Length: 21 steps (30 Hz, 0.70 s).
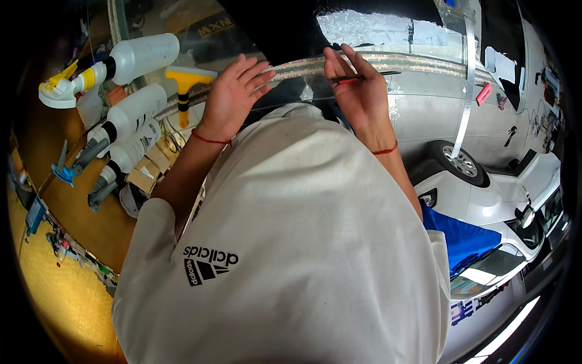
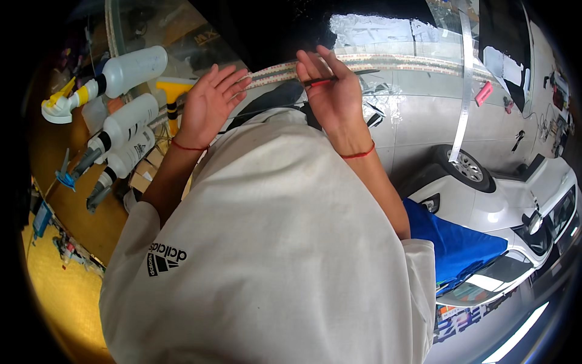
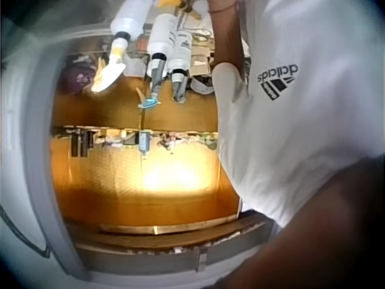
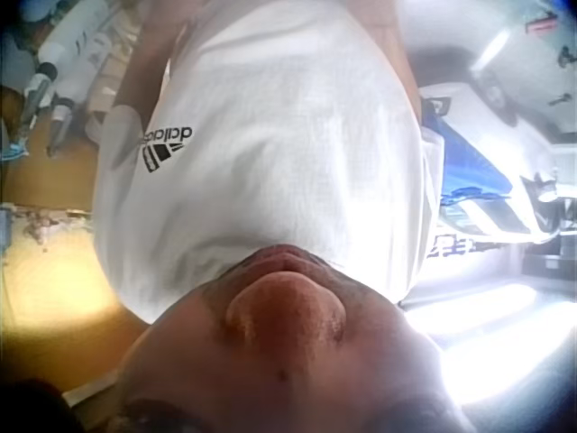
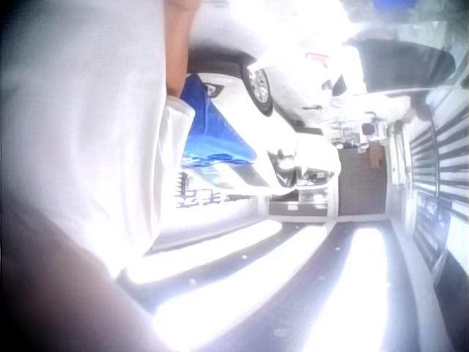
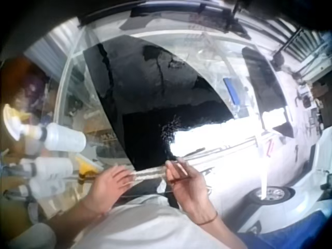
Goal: The person measures and cuts a sheet of black tint film on a car windshield using a metal ruler and a utility knife. They repeatedly align the ruler, score the film, and trim the edges to fit the glass.
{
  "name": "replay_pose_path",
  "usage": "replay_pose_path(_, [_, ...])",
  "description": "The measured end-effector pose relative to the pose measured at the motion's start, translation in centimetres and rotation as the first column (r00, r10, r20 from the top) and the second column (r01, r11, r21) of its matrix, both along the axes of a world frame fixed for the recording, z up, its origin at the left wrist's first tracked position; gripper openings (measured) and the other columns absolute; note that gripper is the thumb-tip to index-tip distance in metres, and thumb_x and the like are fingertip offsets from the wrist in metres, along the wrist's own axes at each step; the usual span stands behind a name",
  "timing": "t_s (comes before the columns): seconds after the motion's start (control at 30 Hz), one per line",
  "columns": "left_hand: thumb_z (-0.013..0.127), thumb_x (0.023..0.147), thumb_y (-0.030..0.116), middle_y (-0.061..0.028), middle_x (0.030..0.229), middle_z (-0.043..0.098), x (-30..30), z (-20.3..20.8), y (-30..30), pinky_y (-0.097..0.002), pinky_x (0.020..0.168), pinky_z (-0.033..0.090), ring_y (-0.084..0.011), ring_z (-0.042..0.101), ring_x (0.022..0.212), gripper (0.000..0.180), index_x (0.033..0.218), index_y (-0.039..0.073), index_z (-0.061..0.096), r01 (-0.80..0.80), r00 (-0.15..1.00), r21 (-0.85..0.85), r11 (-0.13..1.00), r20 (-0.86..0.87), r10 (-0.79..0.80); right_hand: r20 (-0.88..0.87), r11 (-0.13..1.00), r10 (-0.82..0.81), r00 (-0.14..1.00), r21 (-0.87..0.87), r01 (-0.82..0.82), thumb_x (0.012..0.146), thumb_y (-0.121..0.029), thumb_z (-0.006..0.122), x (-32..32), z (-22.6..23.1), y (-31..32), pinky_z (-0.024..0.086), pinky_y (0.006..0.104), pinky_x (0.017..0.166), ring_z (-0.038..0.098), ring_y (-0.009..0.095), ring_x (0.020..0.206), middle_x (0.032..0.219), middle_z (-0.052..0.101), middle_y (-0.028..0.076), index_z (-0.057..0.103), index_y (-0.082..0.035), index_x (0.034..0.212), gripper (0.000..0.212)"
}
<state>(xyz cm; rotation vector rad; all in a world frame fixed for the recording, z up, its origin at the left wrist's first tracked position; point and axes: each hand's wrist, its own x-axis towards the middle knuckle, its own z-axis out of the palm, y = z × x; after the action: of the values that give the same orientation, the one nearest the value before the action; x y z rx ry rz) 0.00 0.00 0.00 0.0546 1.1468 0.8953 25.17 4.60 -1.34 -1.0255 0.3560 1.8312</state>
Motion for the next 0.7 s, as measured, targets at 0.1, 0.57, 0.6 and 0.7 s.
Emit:
replay_pose_path(0.1, [0.052, 0.107, 0.044, -0.0217, 0.152, 0.048, -0.1, 0.1, 0.1, -0.0392, 0.109, 0.044, -0.0282, 0.053, 0.133, 0.075, 0.155, -0.008, 0.028, -0.003, 1.0, -0.005, 1.0, 0.025, 0.003, 0.052, 1.0, 0.008, 0.999, -0.026, -0.006, 0.106, -0.011, 0.054, -0.2, 0.2, -0.1, 0.054, 0.0451, 0.1, 0.064, 0.038, 0.12, 0.132, 0.059, 0.024, 0.054, 0.008, 0.129, 0.03])
replay_pose_path(0.57, [0.053, 0.106, 0.044, -0.021, 0.148, 0.051, 0.5, -0.3, -0.2, -0.0373, 0.104, 0.044, -0.026, 0.054, 0.129, 0.074, 0.154, -0.008, 0.032, -0.087, 0.994, -0.035, 0.996, 0.059, 0.089, 0.175, 0.997, 0.078, 0.981, -0.012, -0.077, 0.105, -0.012, 0.055, 2.3, 0.5, -1.5, 0.054, 0.0421, 0.099, 0.066, 0.032, 0.116, 0.128, 0.064, 0.021, 0.059, 0.006, 0.127, 0.029])
replay_pose_path(0.6, [0.053, 0.106, 0.044, -0.0211, 0.149, 0.051, 0.7, 0.1, -0.3, -0.0372, 0.104, 0.044, -0.0259, 0.054, 0.128, 0.074, 0.154, -0.008, 0.032, -0.098, 0.992, -0.041, 0.994, 0.072, 0.101, 0.177, 0.997, 0.08, 0.981, -0.012, -0.08, 0.105, -0.012, 0.055, 2.3, 0.5, -1.5, 0.054, 0.0422, 0.1, 0.066, 0.032, 0.116, 0.129, 0.064, 0.021, 0.059, 0.006, 0.128, 0.029])
replay_pose_path(0.7, [0.053, 0.106, 0.044, -0.021, 0.149, 0.05, 1.2, 0.7, -0.2, -0.0372, 0.104, 0.044, -0.0256, 0.054, 0.127, 0.073, 0.153, -0.008, 0.033, -0.121, 0.986, -0.054, 0.991, 0.106, 0.126, 0.184, 0.996, 0.091, 0.979, -0.013, -0.09, 0.105, -0.012, 0.054, 2.2, 0.7, -1.5, 0.054, 0.0421, 0.1, 0.066, 0.032, 0.117, 0.13, 0.064, 0.021, 0.059, 0.006, 0.128, 0.029])
